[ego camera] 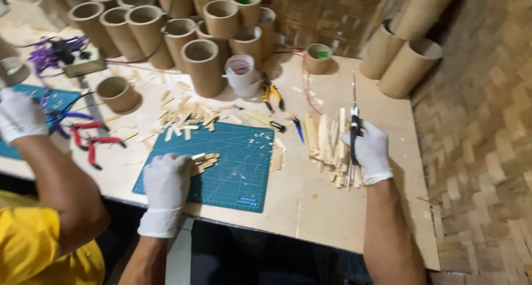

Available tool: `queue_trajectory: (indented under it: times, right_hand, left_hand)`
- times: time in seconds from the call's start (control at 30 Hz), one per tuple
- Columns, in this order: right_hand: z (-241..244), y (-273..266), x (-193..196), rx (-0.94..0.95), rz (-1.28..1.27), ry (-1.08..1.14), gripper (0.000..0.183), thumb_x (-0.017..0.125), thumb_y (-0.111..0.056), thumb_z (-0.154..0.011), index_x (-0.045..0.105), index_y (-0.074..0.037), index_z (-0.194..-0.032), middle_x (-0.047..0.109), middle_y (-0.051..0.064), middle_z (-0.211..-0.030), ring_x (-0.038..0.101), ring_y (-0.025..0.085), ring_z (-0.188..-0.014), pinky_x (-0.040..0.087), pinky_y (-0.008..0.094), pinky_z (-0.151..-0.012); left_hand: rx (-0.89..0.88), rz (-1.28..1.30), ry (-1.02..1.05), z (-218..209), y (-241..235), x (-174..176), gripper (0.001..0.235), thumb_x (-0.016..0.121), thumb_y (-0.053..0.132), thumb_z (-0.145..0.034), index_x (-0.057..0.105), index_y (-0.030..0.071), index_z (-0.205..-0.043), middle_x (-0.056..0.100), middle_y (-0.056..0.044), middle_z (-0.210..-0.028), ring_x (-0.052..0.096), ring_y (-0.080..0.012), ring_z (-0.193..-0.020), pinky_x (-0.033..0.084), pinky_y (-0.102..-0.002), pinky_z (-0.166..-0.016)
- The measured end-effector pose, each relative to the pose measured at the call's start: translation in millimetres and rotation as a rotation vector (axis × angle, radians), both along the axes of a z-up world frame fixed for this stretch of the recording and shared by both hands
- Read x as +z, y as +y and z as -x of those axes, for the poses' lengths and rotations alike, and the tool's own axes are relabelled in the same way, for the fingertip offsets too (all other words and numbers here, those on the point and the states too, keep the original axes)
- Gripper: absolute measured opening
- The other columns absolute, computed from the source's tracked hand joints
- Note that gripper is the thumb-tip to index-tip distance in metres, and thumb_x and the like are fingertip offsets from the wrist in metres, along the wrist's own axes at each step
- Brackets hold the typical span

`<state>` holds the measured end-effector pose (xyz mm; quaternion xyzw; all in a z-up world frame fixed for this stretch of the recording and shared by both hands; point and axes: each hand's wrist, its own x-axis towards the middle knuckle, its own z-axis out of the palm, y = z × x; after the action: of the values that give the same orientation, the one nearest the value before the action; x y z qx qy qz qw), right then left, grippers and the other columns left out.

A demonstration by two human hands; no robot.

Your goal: The person gathers a bundle of thin wooden sticks, separates them, and uses scissors to cut individual sticks into shorter pieces on a green cutting mat. The cut pieces are placed in a pile on the mat while the person continues to trim more sticks.

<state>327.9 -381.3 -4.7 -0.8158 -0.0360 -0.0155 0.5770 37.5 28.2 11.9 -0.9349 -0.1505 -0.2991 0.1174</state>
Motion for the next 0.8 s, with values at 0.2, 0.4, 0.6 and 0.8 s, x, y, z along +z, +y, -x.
queue_trajectory:
  times: [0.2,0.4,0.6,0.8]
  right_hand:
    - [28,14,44,-0.060,-0.252,0.088,0.054,0.082,-0.004,-0.067,0.074,-0.013,-0.120,0.063,-0.001,-0.076,0.062,0.009,-0.064,0.054,0.023,-0.057]
    - [32,16,49,-0.049,-0.249,0.077,0.056,0.085,-0.003,-0.064,0.075,-0.013,-0.118,0.060,-0.003,-0.076,0.060,0.008,-0.064,0.051,0.022,-0.054]
    - [35,19,50,-0.169,0.079,0.027,0.041,0.085,-0.021,-0.059,0.077,-0.029,-0.098,0.063,-0.008,-0.061,0.063,0.008,-0.060,0.045,0.021,-0.059]
    - [68,45,83,-0.161,0.446,-0.012,0.031,0.076,-0.042,-0.078,0.076,-0.035,-0.108,0.073,0.001,-0.078,0.072,0.028,-0.086,0.054,0.040,-0.078]
  left_hand:
    - [0.044,0.084,-0.114,-2,9,-19,0.006,0.078,0.031,-0.094,0.075,0.035,-0.097,0.069,0.010,-0.086,0.067,-0.0180,-0.091,0.052,-0.034,-0.079]
    - [0.028,0.216,-0.059,0,-6,3,0.007,0.077,0.023,-0.095,0.077,0.023,-0.102,0.073,0.001,-0.083,0.069,-0.0240,-0.086,0.054,-0.037,-0.074]
    - [0.076,0.098,-0.031,3,4,-10,0.017,0.078,0.024,-0.093,0.078,0.030,-0.108,0.072,0.003,-0.088,0.069,-0.0225,-0.084,0.055,-0.037,-0.072]
    - [0.077,0.176,-0.075,7,0,0,0.011,0.076,0.019,-0.099,0.079,0.025,-0.107,0.073,0.000,-0.092,0.069,-0.0258,-0.087,0.056,-0.038,-0.072]
